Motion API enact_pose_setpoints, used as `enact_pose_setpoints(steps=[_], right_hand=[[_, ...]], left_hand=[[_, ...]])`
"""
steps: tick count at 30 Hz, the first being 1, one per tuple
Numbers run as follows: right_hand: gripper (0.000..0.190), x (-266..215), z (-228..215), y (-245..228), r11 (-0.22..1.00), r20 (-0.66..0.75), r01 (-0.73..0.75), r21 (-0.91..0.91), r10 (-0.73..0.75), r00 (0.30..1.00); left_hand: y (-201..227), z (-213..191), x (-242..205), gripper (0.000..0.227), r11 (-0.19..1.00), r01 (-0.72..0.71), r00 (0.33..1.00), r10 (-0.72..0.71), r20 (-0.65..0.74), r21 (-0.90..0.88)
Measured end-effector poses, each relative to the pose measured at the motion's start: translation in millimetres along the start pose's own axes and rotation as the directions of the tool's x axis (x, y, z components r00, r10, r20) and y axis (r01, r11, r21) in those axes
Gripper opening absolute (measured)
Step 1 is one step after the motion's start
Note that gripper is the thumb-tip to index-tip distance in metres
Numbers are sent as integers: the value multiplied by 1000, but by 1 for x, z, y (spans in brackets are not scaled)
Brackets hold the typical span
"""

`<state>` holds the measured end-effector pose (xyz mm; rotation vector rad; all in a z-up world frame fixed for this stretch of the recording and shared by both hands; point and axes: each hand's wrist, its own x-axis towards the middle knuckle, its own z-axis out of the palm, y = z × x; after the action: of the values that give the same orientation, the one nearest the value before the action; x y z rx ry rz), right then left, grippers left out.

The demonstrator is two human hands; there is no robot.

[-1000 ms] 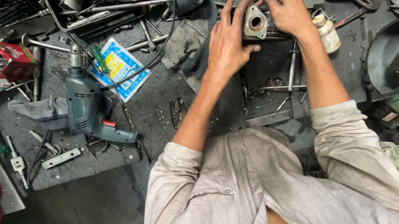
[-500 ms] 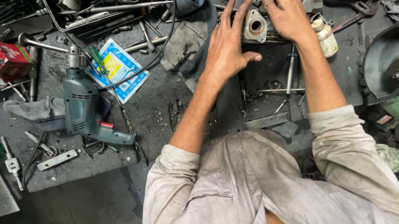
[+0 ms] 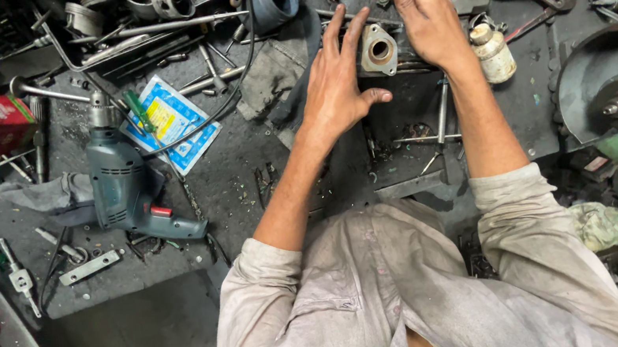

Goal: The person assembles a small engine cylinder head by inserting a piston, applying lubricant, and using a T-handle wrench to tighten bolts. They also wipe the part with a rag and inspect the assembly.

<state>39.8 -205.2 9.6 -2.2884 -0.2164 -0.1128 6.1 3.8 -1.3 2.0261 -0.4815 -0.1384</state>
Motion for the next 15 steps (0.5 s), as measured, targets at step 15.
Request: enact_pose_setpoints(steps=[15], right_hand=[[31, 5, -3, 24, 994, 80, -56, 89, 49, 996]], left_hand=[[5, 28, 11, 109, 991, 74, 985, -55, -164, 112]])
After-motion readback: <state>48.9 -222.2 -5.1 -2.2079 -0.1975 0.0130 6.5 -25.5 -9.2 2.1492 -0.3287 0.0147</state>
